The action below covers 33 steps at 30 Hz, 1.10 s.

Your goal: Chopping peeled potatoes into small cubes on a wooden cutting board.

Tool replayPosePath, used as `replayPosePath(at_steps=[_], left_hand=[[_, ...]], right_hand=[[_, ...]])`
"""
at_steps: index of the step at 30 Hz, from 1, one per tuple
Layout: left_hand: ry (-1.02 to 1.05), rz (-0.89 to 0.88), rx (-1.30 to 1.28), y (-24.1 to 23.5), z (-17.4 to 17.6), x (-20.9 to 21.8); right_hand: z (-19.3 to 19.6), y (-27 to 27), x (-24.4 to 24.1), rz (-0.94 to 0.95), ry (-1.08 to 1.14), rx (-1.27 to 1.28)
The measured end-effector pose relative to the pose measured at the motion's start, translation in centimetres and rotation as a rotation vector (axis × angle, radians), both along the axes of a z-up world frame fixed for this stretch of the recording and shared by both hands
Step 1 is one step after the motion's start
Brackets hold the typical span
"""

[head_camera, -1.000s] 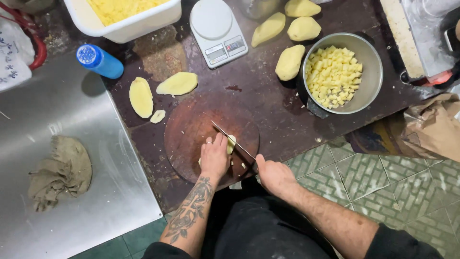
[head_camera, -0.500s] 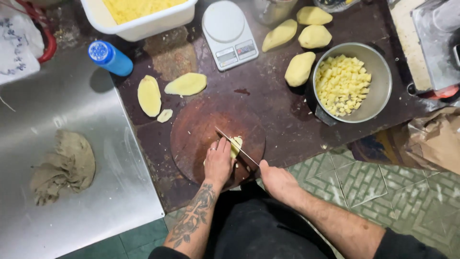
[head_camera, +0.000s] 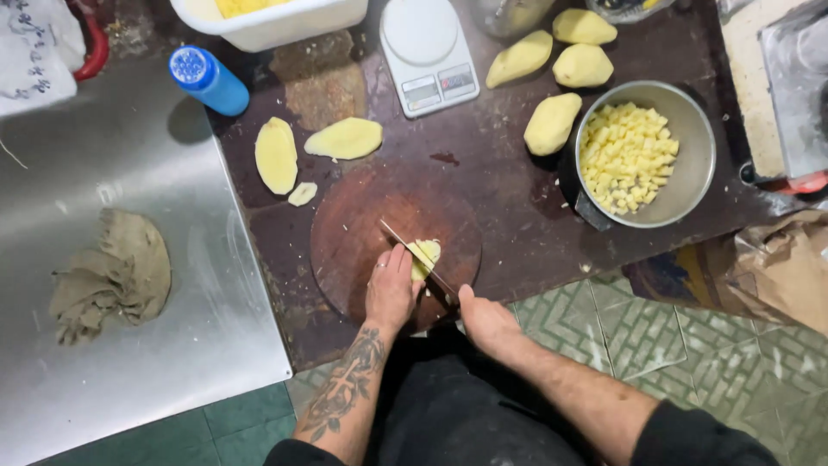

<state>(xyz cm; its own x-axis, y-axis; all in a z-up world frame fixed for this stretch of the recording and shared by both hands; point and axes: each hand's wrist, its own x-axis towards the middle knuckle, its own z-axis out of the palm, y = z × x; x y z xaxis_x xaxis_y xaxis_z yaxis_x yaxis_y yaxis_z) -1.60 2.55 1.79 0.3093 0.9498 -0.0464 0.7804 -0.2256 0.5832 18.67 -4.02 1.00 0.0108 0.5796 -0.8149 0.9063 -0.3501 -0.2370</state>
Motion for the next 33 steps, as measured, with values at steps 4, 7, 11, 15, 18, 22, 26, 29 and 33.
replayPosePath(at_steps=[4, 7, 11, 15, 18, 22, 26, 29, 33], left_hand=[[-0.004, 0.002, -0.023, -0.8, -0.4, -0.3], [-0.016, -0.025, 0.003, -0.6, 0.2, -0.2], [-0.087, 0.057, 0.016, -1.2, 0.0, -0.9], [-0.088, 0.051, -0.009, -0.6, -0.1, -0.6], [-0.074, 0.041, 0.011, -1.6, -1.3, -0.9], [-0.081, 0.051, 0.066, -1.1, -0.7, -1.0], [-0.080, 0.097, -0.003, -2.4, -0.8, -1.5], [-0.101, 0.095, 0.023, -1.8, -0.7, -1.3], [-0.106, 0.080, 0.060, -3.1, -0.8, -1.7]], right_hand=[[0.8, 2.3, -1.5, -0.080, 0.023, 0.039], [6.1, 3.8, -1.5, 0.030, 0.055, 0.083], [5.8, 2.2, -0.7, 0.111, 0.048, 0.066], [-2.7, 1.0, -0.7, -0.162, 0.024, 0.018], [-0.9, 2.2, -2.5, -0.043, 0.062, 0.065], [7.8, 4.2, -2.4, 0.142, 0.076, 0.127], [4.0, 0.8, -1.7, 0.169, 0.052, 0.045], [0.1, 0.9, -2.1, 0.071, 0.043, 0.038], [3.3, 2.3, -3.7, 0.139, 0.055, 0.096]])
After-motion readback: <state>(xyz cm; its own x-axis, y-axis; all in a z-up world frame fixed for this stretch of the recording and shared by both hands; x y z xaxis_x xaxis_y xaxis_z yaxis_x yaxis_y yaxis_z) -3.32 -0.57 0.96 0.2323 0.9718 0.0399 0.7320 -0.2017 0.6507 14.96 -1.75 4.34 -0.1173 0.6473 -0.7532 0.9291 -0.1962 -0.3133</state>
